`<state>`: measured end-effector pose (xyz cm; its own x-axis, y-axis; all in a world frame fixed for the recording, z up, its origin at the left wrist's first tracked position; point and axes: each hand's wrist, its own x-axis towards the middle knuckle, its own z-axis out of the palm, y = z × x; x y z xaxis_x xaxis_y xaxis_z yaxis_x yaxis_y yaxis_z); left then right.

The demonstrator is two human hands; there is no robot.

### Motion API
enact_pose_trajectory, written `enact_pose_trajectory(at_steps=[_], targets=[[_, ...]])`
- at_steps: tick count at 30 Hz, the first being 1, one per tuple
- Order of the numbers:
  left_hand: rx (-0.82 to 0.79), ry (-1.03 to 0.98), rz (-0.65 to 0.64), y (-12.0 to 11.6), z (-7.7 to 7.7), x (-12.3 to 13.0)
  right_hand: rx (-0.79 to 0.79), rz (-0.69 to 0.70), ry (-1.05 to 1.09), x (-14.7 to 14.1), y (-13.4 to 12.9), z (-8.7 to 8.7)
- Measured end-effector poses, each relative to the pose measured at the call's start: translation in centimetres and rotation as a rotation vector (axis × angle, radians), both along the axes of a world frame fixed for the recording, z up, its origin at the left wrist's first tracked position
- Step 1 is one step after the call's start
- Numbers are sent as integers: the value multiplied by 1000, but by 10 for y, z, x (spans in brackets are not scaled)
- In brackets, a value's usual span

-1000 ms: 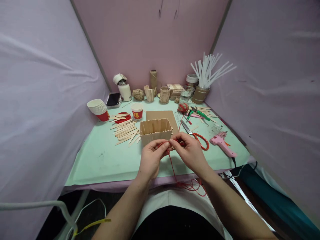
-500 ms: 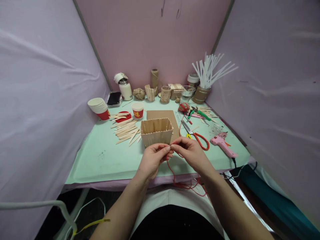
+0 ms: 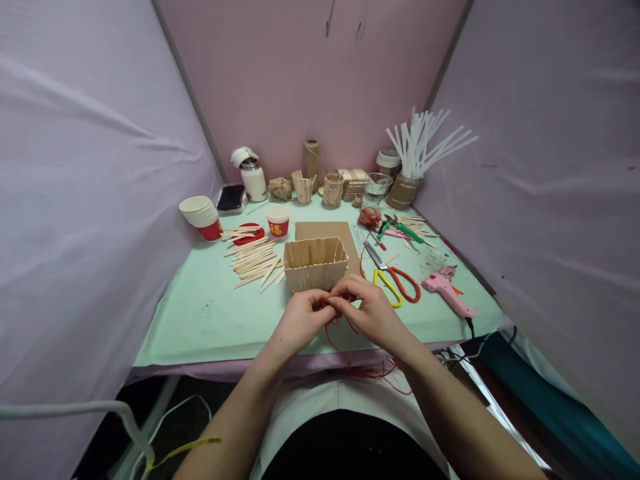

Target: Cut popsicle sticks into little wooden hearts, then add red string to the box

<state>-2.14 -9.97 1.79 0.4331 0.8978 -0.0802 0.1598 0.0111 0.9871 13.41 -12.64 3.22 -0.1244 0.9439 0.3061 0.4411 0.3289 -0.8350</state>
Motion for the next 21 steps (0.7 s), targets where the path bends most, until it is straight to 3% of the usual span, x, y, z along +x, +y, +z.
enact_pose_trajectory(at_steps=[4,9,12,15,21], targets=[[-163,-199,41,-3,0,2,-202,-59,267,-4,3,-6],[-314,-265,-90,-7,2,0,-391,99,511,7,5,-4],[-323,-199,-224,-7,4,-4,-493,301,471,20,7,2],[-326,-152,-315,-6,6,-6,-487,489,304,30,11,9],[-392,-139,-429,-7,10,-9,-424,648,128,33,19,11]])
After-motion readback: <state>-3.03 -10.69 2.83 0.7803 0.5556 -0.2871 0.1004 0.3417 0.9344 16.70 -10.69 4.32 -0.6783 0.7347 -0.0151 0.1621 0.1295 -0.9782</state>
